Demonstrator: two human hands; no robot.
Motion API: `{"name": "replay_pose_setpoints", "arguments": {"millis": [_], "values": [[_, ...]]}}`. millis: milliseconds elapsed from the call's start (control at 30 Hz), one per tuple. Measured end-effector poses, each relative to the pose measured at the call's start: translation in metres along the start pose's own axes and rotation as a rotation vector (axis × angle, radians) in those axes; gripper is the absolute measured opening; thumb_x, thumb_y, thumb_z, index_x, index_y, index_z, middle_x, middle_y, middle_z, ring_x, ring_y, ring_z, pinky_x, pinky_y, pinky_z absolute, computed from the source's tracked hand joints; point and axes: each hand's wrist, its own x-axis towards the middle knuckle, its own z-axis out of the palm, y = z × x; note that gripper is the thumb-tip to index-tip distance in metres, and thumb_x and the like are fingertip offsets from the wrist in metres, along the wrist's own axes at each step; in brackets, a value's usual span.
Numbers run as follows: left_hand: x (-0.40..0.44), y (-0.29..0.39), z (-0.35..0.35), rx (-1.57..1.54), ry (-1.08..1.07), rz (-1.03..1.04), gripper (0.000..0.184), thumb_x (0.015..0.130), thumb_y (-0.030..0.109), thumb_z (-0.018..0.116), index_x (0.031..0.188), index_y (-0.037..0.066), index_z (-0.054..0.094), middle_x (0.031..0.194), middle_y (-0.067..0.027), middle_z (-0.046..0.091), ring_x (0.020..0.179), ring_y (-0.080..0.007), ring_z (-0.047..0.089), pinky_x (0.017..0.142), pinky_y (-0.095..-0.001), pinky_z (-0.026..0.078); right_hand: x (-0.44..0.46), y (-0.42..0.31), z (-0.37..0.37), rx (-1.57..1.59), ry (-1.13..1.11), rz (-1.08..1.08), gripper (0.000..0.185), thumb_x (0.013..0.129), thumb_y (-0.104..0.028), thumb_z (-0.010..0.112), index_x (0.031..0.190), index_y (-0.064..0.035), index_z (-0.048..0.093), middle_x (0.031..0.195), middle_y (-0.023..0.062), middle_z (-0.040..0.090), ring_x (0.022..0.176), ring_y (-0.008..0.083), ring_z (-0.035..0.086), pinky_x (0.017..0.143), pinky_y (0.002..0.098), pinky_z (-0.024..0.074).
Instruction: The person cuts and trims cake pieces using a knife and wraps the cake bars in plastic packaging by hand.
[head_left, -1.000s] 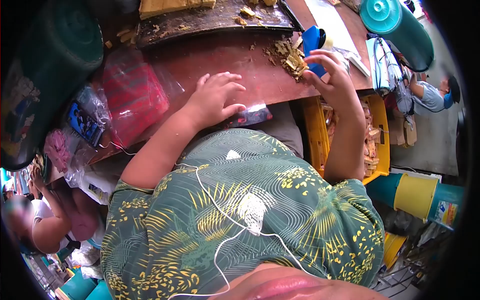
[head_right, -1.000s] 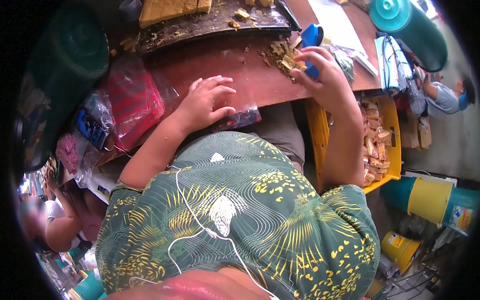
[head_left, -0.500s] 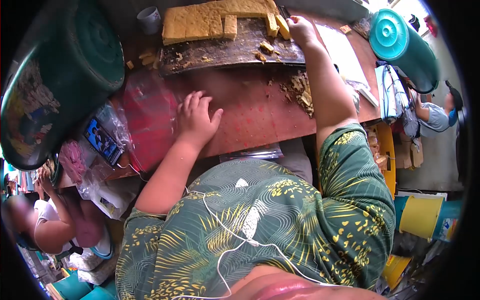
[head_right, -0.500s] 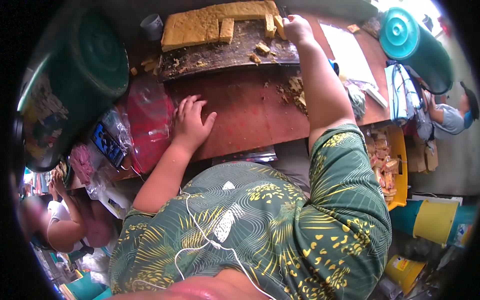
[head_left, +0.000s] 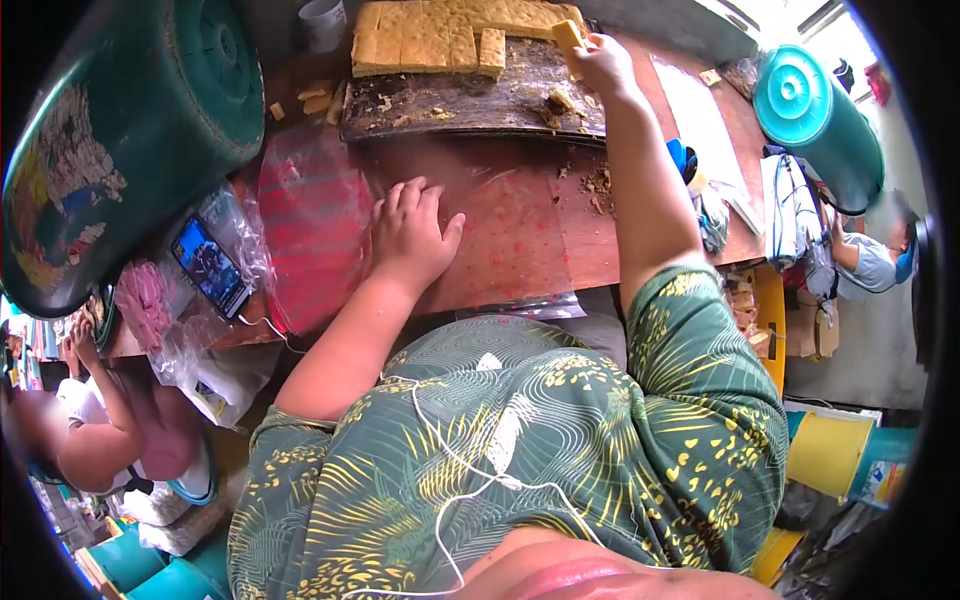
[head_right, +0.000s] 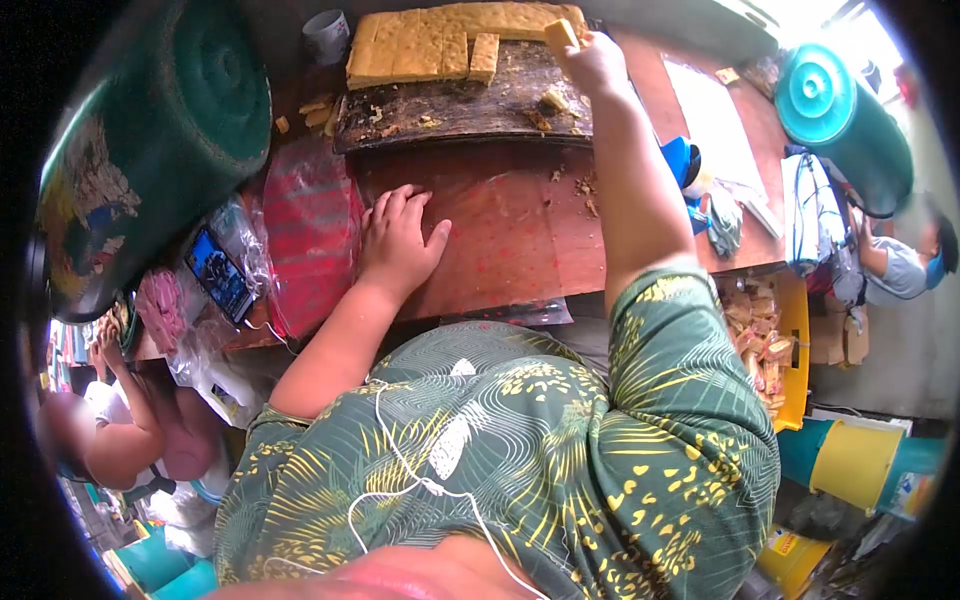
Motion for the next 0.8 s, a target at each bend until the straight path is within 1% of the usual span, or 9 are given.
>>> {"name": "replay_pose_setpoints", "arguments": {"millis": [33,67,167,267,500,633,667,767,800], "values": [[0.000,-0.001,0.000,0.000,-0.004,0.000,0.054,0.090,0.040,0.070,0.132,0.007,0.062,0.137,-0.0120,0.058,0.133,-0.0317,0.049,0.111,-0.0495,0.038,-0.009,0.006,-0.006,0.403,-0.067,0.056,0.041,0.097,-0.020,0.067,0.132,0.0001,0.061,0.114,0.0152,0.071,0.099,0.0288,0.071,0.085,0.0391,0.0569],[0.000,-0.001,0.000,0.000,-0.006,0.002,0.054,0.090,0.040,0.070,0.133,0.007,0.062,0.137,-0.0118,0.058,0.133,-0.0316,0.049,0.111,-0.0494,0.038,-0.025,0.015,-0.008,0.989,-0.110,0.140,0.036,0.103,-0.019,0.058,0.132,0.0029,0.058,0.117,0.0129,0.068,0.097,0.0260,0.069,0.083,0.0383,0.0574],[0.001,-0.002,0.003,-0.025,0.005,-0.005,0.054,0.089,0.039,0.070,0.133,0.008,0.062,0.137,-0.0109,0.058,0.132,-0.0313,0.050,0.111,-0.0491,0.039,-0.074,0.012,-0.019,1.659,0.013,0.366,0.040,0.108,-0.026,0.047,0.135,0.0034,0.053,0.116,0.0148,0.066,0.095,0.0266,0.066,0.083,0.0396,0.0576],[0.001,-0.008,0.009,-0.033,0.034,0.014,0.053,0.088,0.038,0.071,0.133,0.010,0.063,0.136,-0.0090,0.059,0.131,-0.0298,0.051,0.109,-0.0483,0.040,-0.109,0.033,-0.024,1.902,-0.073,0.296,0.046,0.111,-0.032,0.042,0.134,0.0067,0.049,0.113,0.0149,0.063,0.098,0.0267,0.064,0.087,0.0380,0.0573],[-0.002,-0.012,0.003,-0.067,0.016,0.106,0.056,0.089,0.037,0.071,0.140,0.017,0.059,0.139,-0.0072,0.058,0.133,-0.0293,0.050,0.111,-0.0477,0.039,-0.164,0.039,-0.028,1.613,-0.183,0.295,0.061,0.108,-0.040,0.050,0.141,0.0110,0.045,0.115,0.0166,0.062,0.102,0.0262,0.065,0.088,0.0388,0.0567],[-0.007,-0.011,-0.004,0.005,-0.095,0.127,0.057,0.091,0.042,0.069,0.143,0.022,0.059,0.145,-0.0065,0.055,0.138,-0.0285,0.047,0.116,-0.0485,0.033,-0.194,0.030,-0.037,1.572,-0.485,0.287,0.058,0.107,-0.040,0.053,0.142,0.0063,0.049,0.111,0.0128,0.065,0.102,0.0230,0.066,0.089,0.0379,0.0566],[-0.007,-0.009,-0.007,-0.001,-0.114,0.116,0.057,0.091,0.043,0.068,0.142,0.021,0.059,0.146,-0.0065,0.055,0.139,-0.0284,0.046,0.116,-0.0485,0.032,-0.203,0.021,-0.038,1.413,-0.416,0.370,0.046,0.107,-0.038,0.055,0.135,-0.0013,0.057,0.110,0.0074,0.066,0.095,0.0190,0.065,0.084,0.0341,0.0544],[-0.007,-0.005,-0.013,-0.026,-0.137,0.079,0.057,0.091,0.045,0.067,0.141,0.018,0.061,0.147,-0.0065,0.055,0.140,-0.0283,0.045,0.118,-0.0488,0.030,-0.218,0.028,-0.021,0.888,-0.468,0.226,0.044,0.107,-0.034,0.058,0.136,-0.0015,0.059,0.112,0.0041,0.066,0.097,0.0135,0.062,0.088,0.0283,0.0510],[-0.007,-0.007,-0.008,-0.039,-0.118,0.072,0.057,0.091,0.045,0.067,0.141,0.017,0.061,0.146,-0.0066,0.055,0.140,-0.0285,0.045,0.118,-0.0488,0.030,-0.226,0.011,-0.019,0.692,-0.509,0.123,0.045,0.104,-0.028,0.062,0.141,-0.0011,0.057,0.113,0.0009,0.065,0.100,0.0116,0.061,0.093,0.0256,0.0481]]}}
